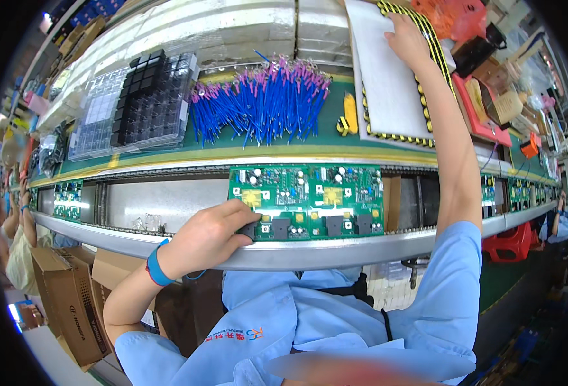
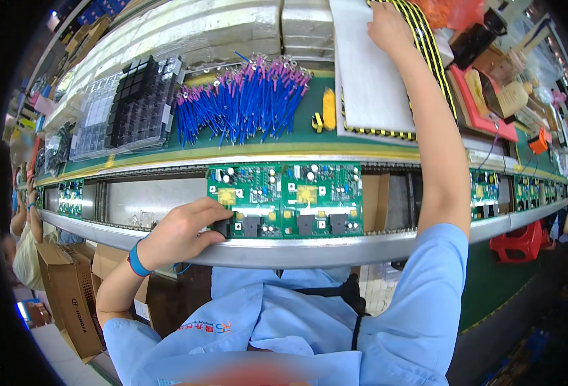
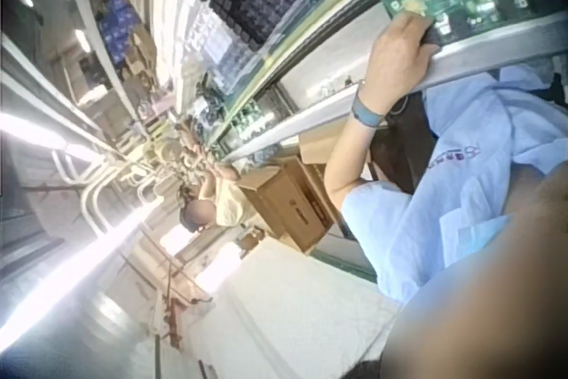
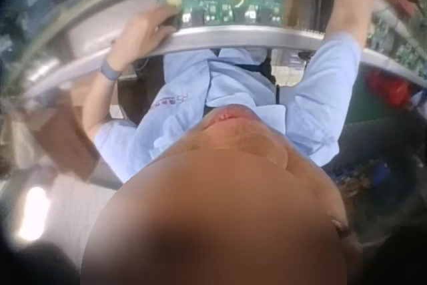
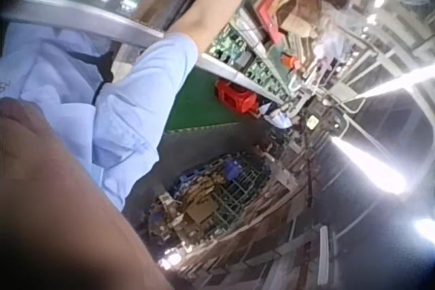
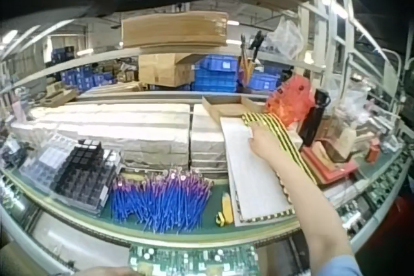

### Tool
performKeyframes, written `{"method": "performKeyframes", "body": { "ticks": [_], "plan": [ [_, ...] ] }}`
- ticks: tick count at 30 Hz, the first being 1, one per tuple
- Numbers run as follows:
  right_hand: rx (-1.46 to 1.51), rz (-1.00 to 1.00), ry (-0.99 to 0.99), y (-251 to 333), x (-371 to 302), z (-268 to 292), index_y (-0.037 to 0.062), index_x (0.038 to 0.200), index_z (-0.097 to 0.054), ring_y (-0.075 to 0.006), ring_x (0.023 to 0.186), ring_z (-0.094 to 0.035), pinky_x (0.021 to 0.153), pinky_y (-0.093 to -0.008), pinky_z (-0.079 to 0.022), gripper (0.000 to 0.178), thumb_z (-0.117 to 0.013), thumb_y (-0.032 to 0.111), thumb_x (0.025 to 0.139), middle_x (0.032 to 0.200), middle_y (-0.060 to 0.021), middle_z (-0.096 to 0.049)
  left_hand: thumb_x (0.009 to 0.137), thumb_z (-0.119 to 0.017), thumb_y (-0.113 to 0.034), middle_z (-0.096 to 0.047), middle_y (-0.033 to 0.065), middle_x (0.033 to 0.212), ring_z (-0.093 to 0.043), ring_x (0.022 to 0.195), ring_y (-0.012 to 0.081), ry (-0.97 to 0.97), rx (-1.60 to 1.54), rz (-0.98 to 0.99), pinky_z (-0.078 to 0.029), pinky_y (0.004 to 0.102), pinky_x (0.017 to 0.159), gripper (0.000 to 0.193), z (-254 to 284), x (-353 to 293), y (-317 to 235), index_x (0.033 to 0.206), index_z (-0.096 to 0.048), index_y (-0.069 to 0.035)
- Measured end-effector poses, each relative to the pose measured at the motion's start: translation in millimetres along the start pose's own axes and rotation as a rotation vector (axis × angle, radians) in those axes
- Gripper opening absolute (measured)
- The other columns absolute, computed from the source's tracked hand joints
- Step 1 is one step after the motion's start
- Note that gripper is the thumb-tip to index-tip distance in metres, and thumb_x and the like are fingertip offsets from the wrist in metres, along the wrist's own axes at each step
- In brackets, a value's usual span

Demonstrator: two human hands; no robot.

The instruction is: Manually assemble components and wires onto a printed circuit board on an electronics production line.

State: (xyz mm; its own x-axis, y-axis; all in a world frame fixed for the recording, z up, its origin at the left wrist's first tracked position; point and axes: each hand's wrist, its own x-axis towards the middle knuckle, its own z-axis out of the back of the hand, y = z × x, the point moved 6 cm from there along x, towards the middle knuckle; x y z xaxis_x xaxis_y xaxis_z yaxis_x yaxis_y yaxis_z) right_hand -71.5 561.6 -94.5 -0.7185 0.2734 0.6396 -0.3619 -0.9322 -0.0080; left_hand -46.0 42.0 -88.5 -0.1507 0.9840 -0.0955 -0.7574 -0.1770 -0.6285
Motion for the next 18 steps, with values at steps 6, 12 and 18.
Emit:
{"method": "performKeyframes", "body": {
  "ticks": [6,12,18],
  "plan": [
    [-0.19,0.046,0.013,-70.3,50.5,-49.5,0.0043,0.132,-0.056,-0.0417,0.114,-0.059,0.099,-0.0498,-0.047,0.05,-0.065,0.024,0.087,0.128,-0.0193,-0.061,0.074,-0.077,-0.007,-0.064,0.0152,0.108,-0.065,0.094,0.035,0.016,0.007,0.047,-0.055,0.0399,0.081,0.042,6.7,4.4,3.9,0.114,-0.065,0.0],
    [-0.034,-0.15,0.076,41.2,36.4,50.4,0.0019,0.101,-0.066,-0.0308,0.091,-0.064,0.081,-0.0413,-0.052,0.021,-0.067,0.016,0.086,0.094,-0.0152,-0.064,0.076,-0.073,-0.005,-0.066,0.0137,0.103,-0.065,0.093,0.0323,-0.224,0.282,-0.085,-0.054,0.0403,0.079,0.036,57.5,45.8,8.0,0.111,-0.067,-0.004],
    [0.06,-0.164,0.029,44.3,36.5,45.5,0.0014,0.104,-0.063,-0.0383,0.101,-0.059,0.089,-0.0457,-0.047,0.027,-0.066,0.018,0.083,0.1,-0.0211,-0.064,0.079,-0.059,-0.006,-0.066,0.0073,0.113,-0.062,0.107,0.026,-0.327,0.816,-0.267,-0.048,0.0391,0.095,0.03,75.3,138.8,46.7,0.108,-0.067,-0.008]
  ]
}}
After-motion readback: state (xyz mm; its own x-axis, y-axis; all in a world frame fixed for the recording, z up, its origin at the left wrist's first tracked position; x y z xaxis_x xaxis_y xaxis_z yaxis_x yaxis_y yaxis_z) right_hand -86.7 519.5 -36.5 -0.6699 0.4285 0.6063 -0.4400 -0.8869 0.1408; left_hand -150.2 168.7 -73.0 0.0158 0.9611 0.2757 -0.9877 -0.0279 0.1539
